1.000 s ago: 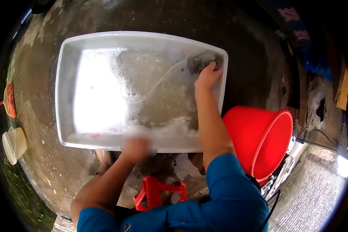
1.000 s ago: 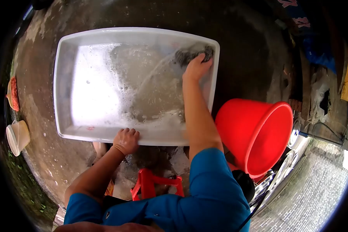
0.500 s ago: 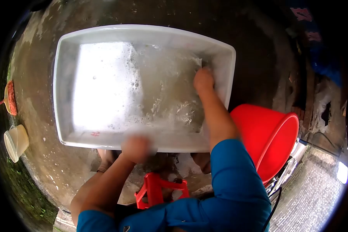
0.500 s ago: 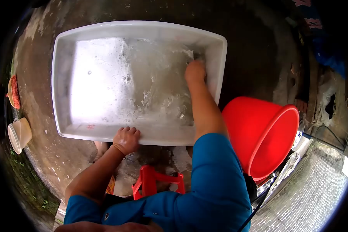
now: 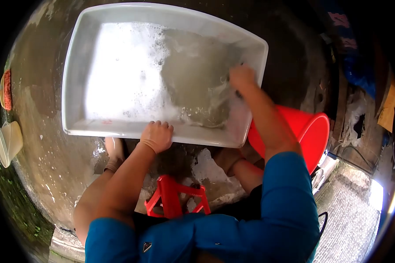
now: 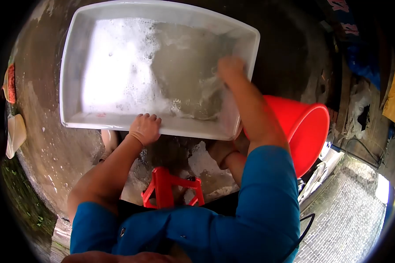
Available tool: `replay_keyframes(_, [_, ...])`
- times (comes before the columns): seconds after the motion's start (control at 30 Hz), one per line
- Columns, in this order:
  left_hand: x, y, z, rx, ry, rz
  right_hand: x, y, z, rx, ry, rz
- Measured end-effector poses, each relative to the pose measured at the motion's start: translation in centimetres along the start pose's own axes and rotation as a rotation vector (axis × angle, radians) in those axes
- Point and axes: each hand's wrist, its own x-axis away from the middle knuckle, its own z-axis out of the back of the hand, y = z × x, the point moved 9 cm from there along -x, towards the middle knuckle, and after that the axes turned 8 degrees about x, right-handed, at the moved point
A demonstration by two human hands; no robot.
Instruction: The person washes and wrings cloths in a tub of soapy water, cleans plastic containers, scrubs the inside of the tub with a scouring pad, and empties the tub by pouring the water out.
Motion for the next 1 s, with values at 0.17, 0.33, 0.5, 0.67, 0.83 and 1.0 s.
replay_keyframes(0.17, [-0.3, -0.1, 0.0, -0.033, -0.041, 0.013, 1.9, 0.0, -1.4, 0.238, 0.192, 0.048])
replay_keyframes(0.33, [-0.3, -0.2, -0.2, -0.025, -0.078, 0.047, 10.8, -8.8, -11.7, 0.323, -0.165, 0.415])
replay_keyframes(0.5, [-0.5, -0.1, -0.3, -0.013, -0.052, 0.002, 11.8, -10.7, -13.2, 0.183, -0.348, 0.406])
replay_keyframes(0.67, [-0.4, -0.4, -0.6, -0.039, -0.048, 0.018, 10.0, -12.9, -11.9, -0.084, -0.341, 0.458])
replay_keyframes(0.83, [-0.3, -0.1, -0.8, -0.015, -0.013, -0.033, 7.1, -16.8, -9.6, -0.338, 0.09, 0.39])
replay_keyframes(1.0, [-0.3, -0.2, -0.5, -0.006, 0.005, -0.016, 1.4, -17.8, -3.7, -0.46, 0.262, 0.196])
